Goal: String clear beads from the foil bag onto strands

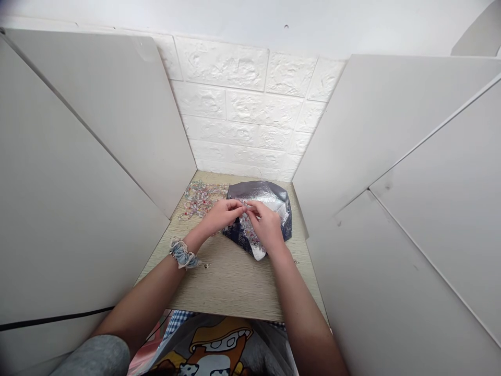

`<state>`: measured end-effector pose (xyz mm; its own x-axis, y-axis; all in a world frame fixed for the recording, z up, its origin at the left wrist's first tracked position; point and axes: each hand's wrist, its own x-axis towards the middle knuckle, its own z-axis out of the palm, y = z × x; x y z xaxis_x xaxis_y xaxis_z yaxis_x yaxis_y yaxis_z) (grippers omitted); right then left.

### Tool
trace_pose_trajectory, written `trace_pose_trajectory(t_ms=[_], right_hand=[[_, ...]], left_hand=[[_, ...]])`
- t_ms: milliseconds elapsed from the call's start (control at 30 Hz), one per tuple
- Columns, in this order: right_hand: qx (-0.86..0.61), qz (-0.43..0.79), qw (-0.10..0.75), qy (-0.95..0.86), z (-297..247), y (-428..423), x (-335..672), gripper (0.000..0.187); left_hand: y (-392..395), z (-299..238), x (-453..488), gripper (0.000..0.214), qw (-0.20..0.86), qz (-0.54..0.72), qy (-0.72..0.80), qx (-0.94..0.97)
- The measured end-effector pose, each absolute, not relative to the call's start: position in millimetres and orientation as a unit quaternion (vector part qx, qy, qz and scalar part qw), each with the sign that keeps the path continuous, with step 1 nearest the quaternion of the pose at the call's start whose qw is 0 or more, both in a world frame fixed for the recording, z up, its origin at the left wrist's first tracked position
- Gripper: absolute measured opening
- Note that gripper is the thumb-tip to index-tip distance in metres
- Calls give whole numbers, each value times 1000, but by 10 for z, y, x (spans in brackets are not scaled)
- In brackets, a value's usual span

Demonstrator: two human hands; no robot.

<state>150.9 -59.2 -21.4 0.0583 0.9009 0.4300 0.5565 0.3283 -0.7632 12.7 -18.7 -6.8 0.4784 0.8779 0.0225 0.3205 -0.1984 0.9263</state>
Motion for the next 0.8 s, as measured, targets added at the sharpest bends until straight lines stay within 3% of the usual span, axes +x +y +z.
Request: trace_pose_trajectory(t_ms=[300, 567, 800], right_hand=[[-586, 139, 371, -707, -294, -504, 1588, 26], [-652, 57, 154, -740, -347, -492, 1572, 28], [-681, -19, 122, -722, -430, -418, 1564, 28]], left_hand=[[-159, -87, 131, 30, 399, 317, 441, 738], [-118, -113, 116, 32, 418, 345, 456, 706], [-124, -93, 119, 33, 433, 357, 447, 696]])
